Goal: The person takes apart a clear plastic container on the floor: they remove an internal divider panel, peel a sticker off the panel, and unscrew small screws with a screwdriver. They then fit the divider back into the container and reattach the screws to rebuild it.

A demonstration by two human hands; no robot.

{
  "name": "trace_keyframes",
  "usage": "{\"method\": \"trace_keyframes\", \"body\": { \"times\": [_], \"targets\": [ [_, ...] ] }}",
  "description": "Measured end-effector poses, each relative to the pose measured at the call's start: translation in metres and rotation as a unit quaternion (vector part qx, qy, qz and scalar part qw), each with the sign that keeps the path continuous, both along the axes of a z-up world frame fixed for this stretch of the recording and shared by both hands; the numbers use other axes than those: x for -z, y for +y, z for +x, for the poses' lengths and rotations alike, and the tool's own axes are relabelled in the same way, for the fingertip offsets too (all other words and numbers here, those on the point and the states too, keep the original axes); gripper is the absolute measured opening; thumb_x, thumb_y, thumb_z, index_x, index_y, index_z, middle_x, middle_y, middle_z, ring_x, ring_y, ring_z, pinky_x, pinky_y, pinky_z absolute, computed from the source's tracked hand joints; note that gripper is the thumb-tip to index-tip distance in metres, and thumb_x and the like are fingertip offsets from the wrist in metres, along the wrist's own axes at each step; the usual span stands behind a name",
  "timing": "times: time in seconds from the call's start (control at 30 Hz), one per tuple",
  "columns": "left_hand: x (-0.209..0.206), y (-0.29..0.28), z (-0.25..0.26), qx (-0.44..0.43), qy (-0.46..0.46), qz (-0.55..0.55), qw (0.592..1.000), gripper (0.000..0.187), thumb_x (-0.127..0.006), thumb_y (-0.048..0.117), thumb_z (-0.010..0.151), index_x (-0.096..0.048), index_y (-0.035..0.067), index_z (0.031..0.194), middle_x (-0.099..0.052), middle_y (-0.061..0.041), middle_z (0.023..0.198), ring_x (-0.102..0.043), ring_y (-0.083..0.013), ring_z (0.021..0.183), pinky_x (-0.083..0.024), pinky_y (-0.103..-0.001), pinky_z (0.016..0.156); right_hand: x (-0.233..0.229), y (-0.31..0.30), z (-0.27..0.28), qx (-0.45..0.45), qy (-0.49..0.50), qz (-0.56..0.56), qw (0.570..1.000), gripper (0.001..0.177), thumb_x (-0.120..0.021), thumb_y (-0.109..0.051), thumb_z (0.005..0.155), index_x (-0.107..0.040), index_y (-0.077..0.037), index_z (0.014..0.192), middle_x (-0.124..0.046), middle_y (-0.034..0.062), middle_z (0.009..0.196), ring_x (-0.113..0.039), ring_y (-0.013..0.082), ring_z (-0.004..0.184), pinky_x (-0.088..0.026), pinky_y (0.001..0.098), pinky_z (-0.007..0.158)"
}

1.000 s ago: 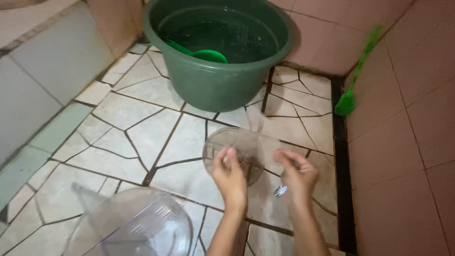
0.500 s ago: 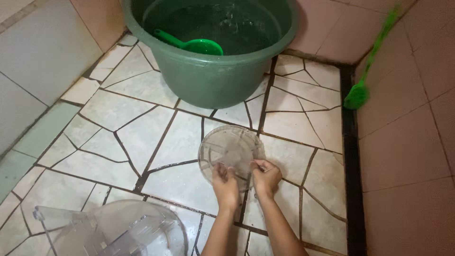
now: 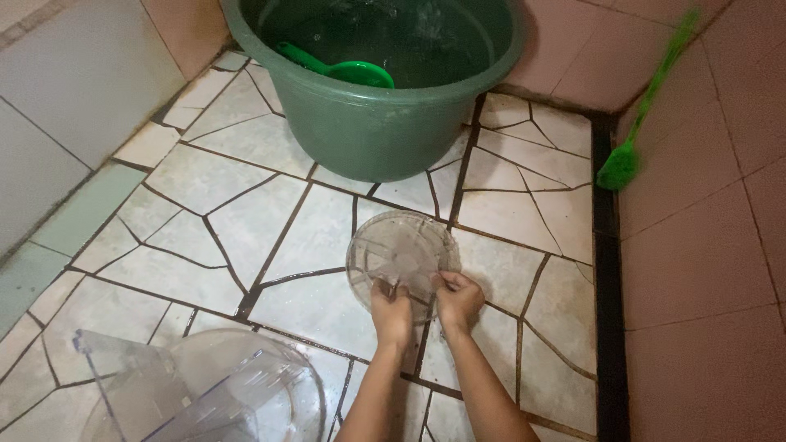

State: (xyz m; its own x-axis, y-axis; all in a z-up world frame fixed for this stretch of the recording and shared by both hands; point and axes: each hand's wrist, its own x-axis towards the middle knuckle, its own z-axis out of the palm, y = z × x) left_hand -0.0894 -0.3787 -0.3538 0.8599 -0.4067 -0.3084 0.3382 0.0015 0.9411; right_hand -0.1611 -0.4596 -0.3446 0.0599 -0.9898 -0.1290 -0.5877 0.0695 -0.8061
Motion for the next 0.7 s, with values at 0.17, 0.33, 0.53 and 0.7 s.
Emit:
{"method": "trace_keyframes", "body": {
  "times": [0.17, 0.33, 0.53, 0.7],
  "targets": [
    [-0.039, 0.008, -0.009, -0.008, -0.019, -0.007, 1.000, 0.053, -0.056, 0.007, 0.087, -0.046, -0.007, 0.138, -0.065, -0.024, 0.130, -0.066, -0.0319, 0.120, -0.050, -0.039, 0.103, -0.019, 0.001, -0.006, -0.014, -0.130, -0.064, 0.989, 0.035, -0.085, -0.025, 0.082, -0.076, 0.000, 0.105, -0.079, 0.0128, 0.092, -0.072, 0.0169, 0.079, -0.055, 0.0304, 0.073],
    [-0.133, 0.009, -0.012, -0.032, -0.224, 0.036, 0.973, 0.045, -0.064, 0.010, 0.094, -0.051, -0.008, 0.133, -0.061, -0.028, 0.129, -0.059, -0.0382, 0.122, -0.044, -0.042, 0.104, -0.092, 0.020, 0.010, -0.086, -0.355, -0.039, 0.930, 0.023, -0.079, -0.018, 0.093, -0.078, 0.002, 0.103, -0.077, 0.0077, 0.093, -0.067, 0.0091, 0.078, -0.054, 0.0223, 0.071],
    [-0.289, 0.037, -0.018, 0.032, -0.109, -0.006, 0.993, 0.045, -0.057, 0.019, 0.094, -0.053, -0.002, 0.133, -0.071, -0.025, 0.113, -0.071, -0.0340, 0.106, -0.053, -0.039, 0.095, -0.219, 0.058, 0.027, -0.171, -0.444, 0.017, 0.879, 0.019, -0.071, -0.015, 0.094, -0.075, 0.001, 0.103, -0.073, 0.0060, 0.087, -0.062, 0.0087, 0.070, -0.050, 0.0224, 0.062],
    [-0.348, 0.087, 0.005, 0.109, -0.377, 0.035, 0.919, 0.049, -0.059, 0.003, 0.085, -0.054, -0.010, 0.131, -0.065, -0.032, 0.120, -0.064, -0.0422, 0.115, -0.049, -0.045, 0.102, -0.272, 0.098, 0.030, -0.214, -0.473, 0.072, 0.851, 0.017, -0.063, -0.011, 0.095, -0.073, 0.002, 0.102, -0.069, 0.0054, 0.083, -0.057, 0.0079, 0.063, -0.046, 0.0224, 0.055]
  ]
}}
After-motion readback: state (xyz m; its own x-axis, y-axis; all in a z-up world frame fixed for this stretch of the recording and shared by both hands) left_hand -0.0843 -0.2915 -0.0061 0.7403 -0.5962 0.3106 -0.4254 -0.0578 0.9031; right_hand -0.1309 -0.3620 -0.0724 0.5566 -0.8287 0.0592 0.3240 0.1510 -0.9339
